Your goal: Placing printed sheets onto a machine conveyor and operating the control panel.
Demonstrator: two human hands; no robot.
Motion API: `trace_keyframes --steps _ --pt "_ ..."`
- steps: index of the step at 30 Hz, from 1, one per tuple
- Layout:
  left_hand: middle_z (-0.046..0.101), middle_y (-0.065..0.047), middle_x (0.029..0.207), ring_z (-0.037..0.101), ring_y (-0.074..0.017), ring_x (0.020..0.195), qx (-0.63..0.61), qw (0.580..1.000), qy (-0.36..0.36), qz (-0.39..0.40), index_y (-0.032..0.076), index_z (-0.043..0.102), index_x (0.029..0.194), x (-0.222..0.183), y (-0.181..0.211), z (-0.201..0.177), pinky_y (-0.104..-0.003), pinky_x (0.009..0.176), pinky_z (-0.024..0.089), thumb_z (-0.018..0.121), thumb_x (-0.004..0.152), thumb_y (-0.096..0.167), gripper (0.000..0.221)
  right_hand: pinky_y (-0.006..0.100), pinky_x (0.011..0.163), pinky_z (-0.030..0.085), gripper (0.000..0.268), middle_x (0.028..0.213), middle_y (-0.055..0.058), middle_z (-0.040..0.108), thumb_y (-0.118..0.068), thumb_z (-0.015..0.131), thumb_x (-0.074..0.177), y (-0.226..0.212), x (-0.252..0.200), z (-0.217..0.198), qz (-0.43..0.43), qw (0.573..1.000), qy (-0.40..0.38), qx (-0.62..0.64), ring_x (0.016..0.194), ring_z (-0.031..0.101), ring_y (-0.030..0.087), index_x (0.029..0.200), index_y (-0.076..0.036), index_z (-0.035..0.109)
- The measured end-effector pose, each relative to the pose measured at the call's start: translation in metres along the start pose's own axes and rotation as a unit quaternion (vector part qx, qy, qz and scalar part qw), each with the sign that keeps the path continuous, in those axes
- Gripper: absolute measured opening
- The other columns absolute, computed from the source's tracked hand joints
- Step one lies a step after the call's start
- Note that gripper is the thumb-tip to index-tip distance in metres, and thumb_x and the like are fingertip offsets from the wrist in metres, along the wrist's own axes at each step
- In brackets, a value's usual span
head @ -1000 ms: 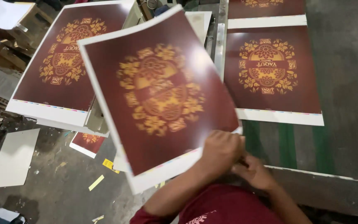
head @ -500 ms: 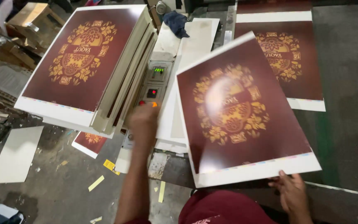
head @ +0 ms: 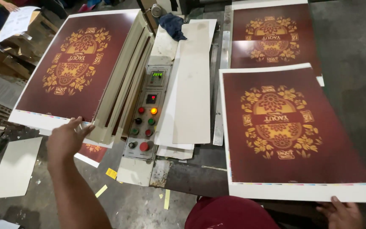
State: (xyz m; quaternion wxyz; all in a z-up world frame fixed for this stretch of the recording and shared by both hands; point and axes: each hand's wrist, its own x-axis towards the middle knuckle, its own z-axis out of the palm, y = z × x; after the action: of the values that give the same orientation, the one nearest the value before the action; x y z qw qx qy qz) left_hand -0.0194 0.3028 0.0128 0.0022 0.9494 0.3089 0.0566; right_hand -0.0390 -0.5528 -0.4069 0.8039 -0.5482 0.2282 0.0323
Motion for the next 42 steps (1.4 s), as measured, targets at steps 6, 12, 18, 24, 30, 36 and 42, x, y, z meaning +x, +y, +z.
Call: trace_keyframes --steps 6,12,18,24,30,36,42 --pt "0.075 -0.012 0.124 0.071 -0.0358 0.112 0.003 0.996 -0.078 -0.041 0.031 0.071 0.137 0.005 0.003 -0.031 -0.049 0.096 0.055 0.074 0.085 0.057 0.058 0.056 0.083 0.057 0.055 0.13 0.023 0.061 -0.003 0.047 0.108 -0.01 -0.012 -0.013 0.057 0.992 0.067 -0.095 0.114 0.064 0.039 0.162 -0.009 0.037" --pt "0.076 -0.019 0.08 0.075 -0.0368 0.074 0.256 0.958 0.108 0.068 0.01 0.078 0.091 0.011 -0.023 -0.026 -0.048 0.07 0.059 0.052 0.115 0.039 0.045 0.053 0.083 0.058 0.047 0.128 0.019 0.063 -0.002 0.047 0.109 0.004 -0.029 -0.014 0.064 0.989 0.067 -0.111 0.11 0.067 0.035 0.156 -0.004 0.042" --pt "0.063 -0.007 0.065 0.062 -0.0224 0.055 0.218 0.918 0.304 0.131 0.015 0.06 0.077 -0.045 0.05 -0.05 -0.038 0.058 0.048 0.053 0.114 0.027 0.04 0.044 0.072 0.057 0.029 0.121 0.016 0.066 -0.006 0.05 0.112 -0.008 -0.054 0.047 -0.004 0.996 0.057 -0.067 0.097 0.068 0.03 0.141 -0.002 0.047" --pt "0.057 -0.011 0.071 0.058 -0.0305 0.063 -0.034 0.915 0.294 0.275 0.009 0.057 0.079 -0.116 0.145 -0.044 -0.045 0.062 0.046 0.068 0.108 0.015 0.032 0.041 0.073 0.059 0.03 0.116 0.017 0.065 -0.009 0.056 0.112 -0.034 -0.045 0.116 -0.022 0.997 0.049 -0.062 0.096 0.069 0.029 0.141 0.0 0.051" --pt "0.063 -0.011 0.07 0.059 -0.0306 0.059 -0.132 0.925 0.231 0.271 0.007 0.062 0.079 -0.143 0.182 -0.025 -0.044 0.059 0.046 0.068 0.103 0.017 0.027 0.038 0.068 0.057 0.03 0.117 0.014 0.066 -0.008 0.056 0.112 -0.045 0.01 0.137 -0.059 0.996 0.022 -0.062 0.093 0.071 0.028 0.14 -0.002 0.048" --pt "0.071 -0.014 0.083 0.065 -0.0365 0.07 -0.214 0.916 0.238 0.24 0.005 0.07 0.093 -0.151 0.192 -0.024 -0.047 0.064 0.049 0.065 0.105 0.018 0.018 0.036 0.068 0.057 0.031 0.117 0.013 0.069 -0.011 0.056 0.114 -0.068 0.082 0.169 -0.075 0.996 -0.019 -0.041 0.094 0.073 0.026 0.143 -0.003 0.05" --pt "0.072 -0.016 0.082 0.067 -0.036 0.068 -0.263 0.924 0.196 0.198 0.004 0.074 0.098 -0.159 0.194 -0.034 -0.043 0.062 0.051 0.065 0.104 0.019 0.018 0.037 0.074 0.059 0.03 0.116 0.014 0.068 -0.015 0.055 0.115 -0.087 0.112 0.192 -0.054 0.998 -0.022 -0.018 0.097 0.071 0.026 0.141 -0.003 0.048"
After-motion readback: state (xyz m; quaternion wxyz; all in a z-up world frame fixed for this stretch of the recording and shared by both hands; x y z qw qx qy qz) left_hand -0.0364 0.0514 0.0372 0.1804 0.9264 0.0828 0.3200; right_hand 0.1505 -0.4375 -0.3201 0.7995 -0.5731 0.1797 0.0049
